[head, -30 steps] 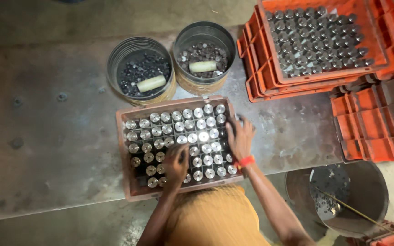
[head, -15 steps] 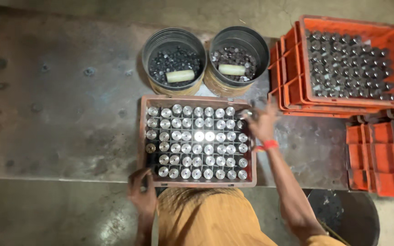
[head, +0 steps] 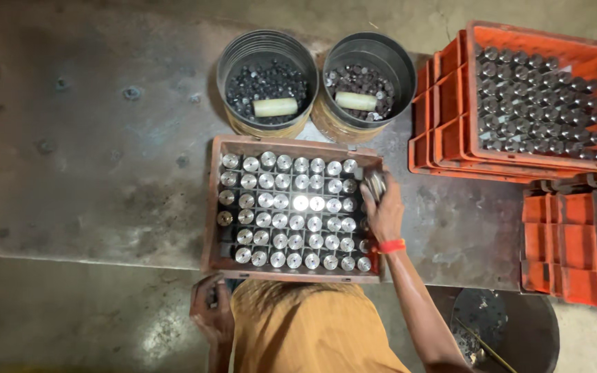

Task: The person places small aluminum candle cups one at a time into the cells of a grid tray on a metal workbench, occasionally using a white cylindrical tool to press the cups down into the tray. Buckets of dark cups and orange crates of cups sit nearby on the bench.

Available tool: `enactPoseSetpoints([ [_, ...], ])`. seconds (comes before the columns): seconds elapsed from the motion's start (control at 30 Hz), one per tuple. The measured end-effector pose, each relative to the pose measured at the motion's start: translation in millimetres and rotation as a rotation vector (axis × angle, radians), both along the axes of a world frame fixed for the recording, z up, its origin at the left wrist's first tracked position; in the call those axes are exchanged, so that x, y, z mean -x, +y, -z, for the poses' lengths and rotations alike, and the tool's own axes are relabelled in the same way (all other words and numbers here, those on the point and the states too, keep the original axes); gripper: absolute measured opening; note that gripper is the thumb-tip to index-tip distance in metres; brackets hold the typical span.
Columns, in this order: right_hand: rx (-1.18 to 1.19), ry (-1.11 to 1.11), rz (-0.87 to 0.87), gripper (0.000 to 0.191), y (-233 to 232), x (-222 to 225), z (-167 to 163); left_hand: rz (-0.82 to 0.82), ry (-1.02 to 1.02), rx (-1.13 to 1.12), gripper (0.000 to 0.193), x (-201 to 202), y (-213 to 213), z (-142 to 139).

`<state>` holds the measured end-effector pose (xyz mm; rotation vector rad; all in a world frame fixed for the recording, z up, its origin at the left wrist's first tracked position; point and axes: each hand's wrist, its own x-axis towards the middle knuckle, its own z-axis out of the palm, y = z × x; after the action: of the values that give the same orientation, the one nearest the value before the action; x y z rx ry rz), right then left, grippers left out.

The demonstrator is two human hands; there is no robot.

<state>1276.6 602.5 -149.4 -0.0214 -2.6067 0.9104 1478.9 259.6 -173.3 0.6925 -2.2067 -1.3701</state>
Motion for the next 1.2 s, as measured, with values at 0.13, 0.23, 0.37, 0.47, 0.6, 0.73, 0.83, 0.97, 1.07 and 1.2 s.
enactPoseSetpoints([
  [0.13, -0.167, 0.038, -0.033, 0.041, 4.2, 7.9, -14.3, 0.017, 0.011, 0.023, 0.013, -0.4, 2.3, 1.7],
  [0.23, -0.148, 0.044, -0.027, 0.030, -0.1, -3.7, -11.2, 0.005, 0.037, 0.005, 0.014, -0.5, 2.6, -0.6],
  [0.37, -0.043, -0.024, 0.020, 0.024, -8.1, -25.5, -10.9, 0.024, 0.071, 0.022, 0.015, 4.0, 5.5, -5.8],
  [0.47, -0.097, 0.069, -0.008, 0.030, -4.5, -36.2, -25.0, 0.009, 0.035, 0.193, 0.020, 21.0, 5.7, -9.2],
  [0.6, -0.129, 0.122, 0.009, 0.057, -7.0, -35.8, -37.1, -0.046, -0.117, 0.440, 0.045, 80.5, -8.8, -8.8],
  [0.73, -0.199, -0.199, -0.195, 0.081, -48.2, -12.1, -9.8, -0.012, -0.201, 0.527, 0.066, 160.8, -28.5, -2.3],
  [0.83, -0.457, -0.183, -0.369, 0.087, -65.3, -4.5, 11.2, 0.122, -0.480, 0.249, 0.073, 200.4, -34.0, -1.3],
  [0.97, -0.104, -0.086, -0.276, 0.072, -30.6, 7.8, -2.0, 0.148, -0.620, 0.297, 0.074, 223.6, -36.8, 2.4],
  [1.07, 0.064, -0.001, -0.171, 0.057, 8.0, 61.9, -34.6, 0.088, -0.424, 0.193, 0.075, 232.8, -37.8, 5.9],
  [1.2, 0.171, 0.184, -0.253, 0.070, 44.0, 183.6, -75.3, -0.015, -0.414, 0.267, 0.068, 244.8, -36.4, 16.0],
])
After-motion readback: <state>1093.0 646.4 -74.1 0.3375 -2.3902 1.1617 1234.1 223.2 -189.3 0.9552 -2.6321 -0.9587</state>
